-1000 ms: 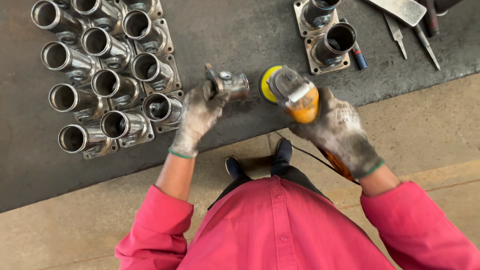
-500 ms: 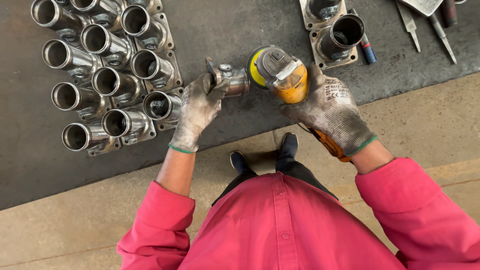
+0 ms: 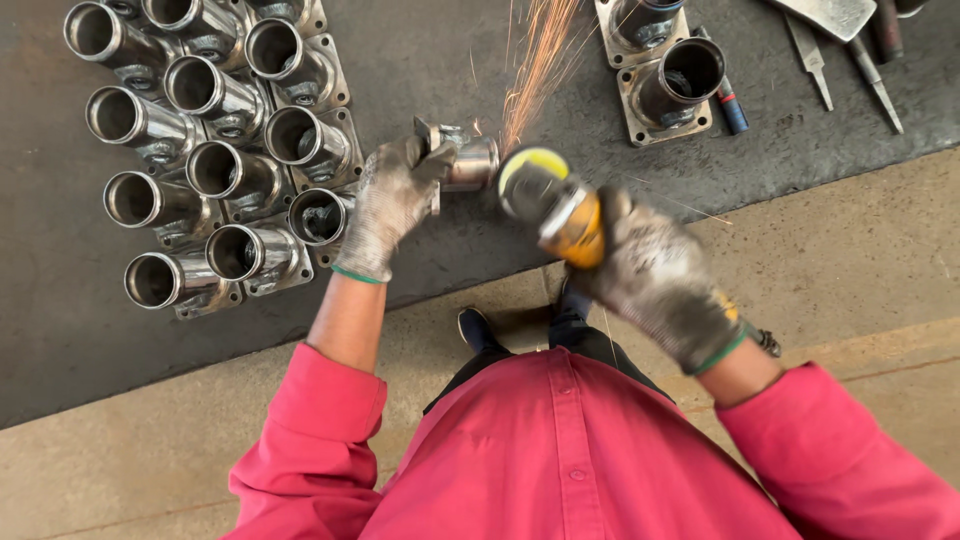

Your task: The person picks up a metal flanged pipe fitting from the workbench, holds it steady with one hand, and grinds its edges and surfaces with an angle grinder, producing sparks. They rotate the fitting to grind different sides, then set it down and pick up the next fitting to repeat the process.

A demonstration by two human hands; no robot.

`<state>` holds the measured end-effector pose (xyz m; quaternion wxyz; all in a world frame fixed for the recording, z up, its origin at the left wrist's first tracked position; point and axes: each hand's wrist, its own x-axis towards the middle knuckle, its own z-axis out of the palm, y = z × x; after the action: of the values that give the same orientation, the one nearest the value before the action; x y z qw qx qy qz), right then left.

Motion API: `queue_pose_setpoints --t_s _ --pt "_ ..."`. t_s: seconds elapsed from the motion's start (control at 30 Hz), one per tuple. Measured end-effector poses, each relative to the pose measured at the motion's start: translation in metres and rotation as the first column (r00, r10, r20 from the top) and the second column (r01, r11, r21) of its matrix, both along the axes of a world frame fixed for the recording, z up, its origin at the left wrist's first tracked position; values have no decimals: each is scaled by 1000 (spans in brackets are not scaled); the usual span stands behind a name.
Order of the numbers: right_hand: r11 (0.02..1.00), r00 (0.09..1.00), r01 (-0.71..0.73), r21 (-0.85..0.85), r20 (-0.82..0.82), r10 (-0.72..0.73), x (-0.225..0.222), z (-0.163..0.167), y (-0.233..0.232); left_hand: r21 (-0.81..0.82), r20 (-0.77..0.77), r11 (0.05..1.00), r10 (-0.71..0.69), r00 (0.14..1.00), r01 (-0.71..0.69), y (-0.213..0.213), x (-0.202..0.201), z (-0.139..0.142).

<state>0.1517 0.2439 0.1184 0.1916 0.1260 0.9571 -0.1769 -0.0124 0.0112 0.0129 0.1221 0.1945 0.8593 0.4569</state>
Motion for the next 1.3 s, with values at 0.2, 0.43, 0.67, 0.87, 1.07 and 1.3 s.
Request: queue_pose_setpoints --t_s 0.2,0.43,0.67,0.87,1.07,1.3 --pt "989 985 -132 64 -105 138 22 -28 -21 32 246 998 51 968 -61 -2 -16 -10" --pt "977 986 9 -213 -163 -44 35 -21 11 159 187 986 17 982 -47 -18 15 -9" --pt "938 957 277 -207 -25 -288 26 -27 36 91 -199 988 -105 974 125 -12 18 6" --pt "921 952 268 -284 -69 -298 34 -40 41 -64 111 996 69 991 -62 11 12 6" --pt "906 943 306 -293 -40 -331 33 -46 44 49 58 998 24 998 -27 11 14 17" --pt "807 902 321 -496 -100 -421 38 -34 53 644 549 668 -62 834 -374 -13 30 -6"
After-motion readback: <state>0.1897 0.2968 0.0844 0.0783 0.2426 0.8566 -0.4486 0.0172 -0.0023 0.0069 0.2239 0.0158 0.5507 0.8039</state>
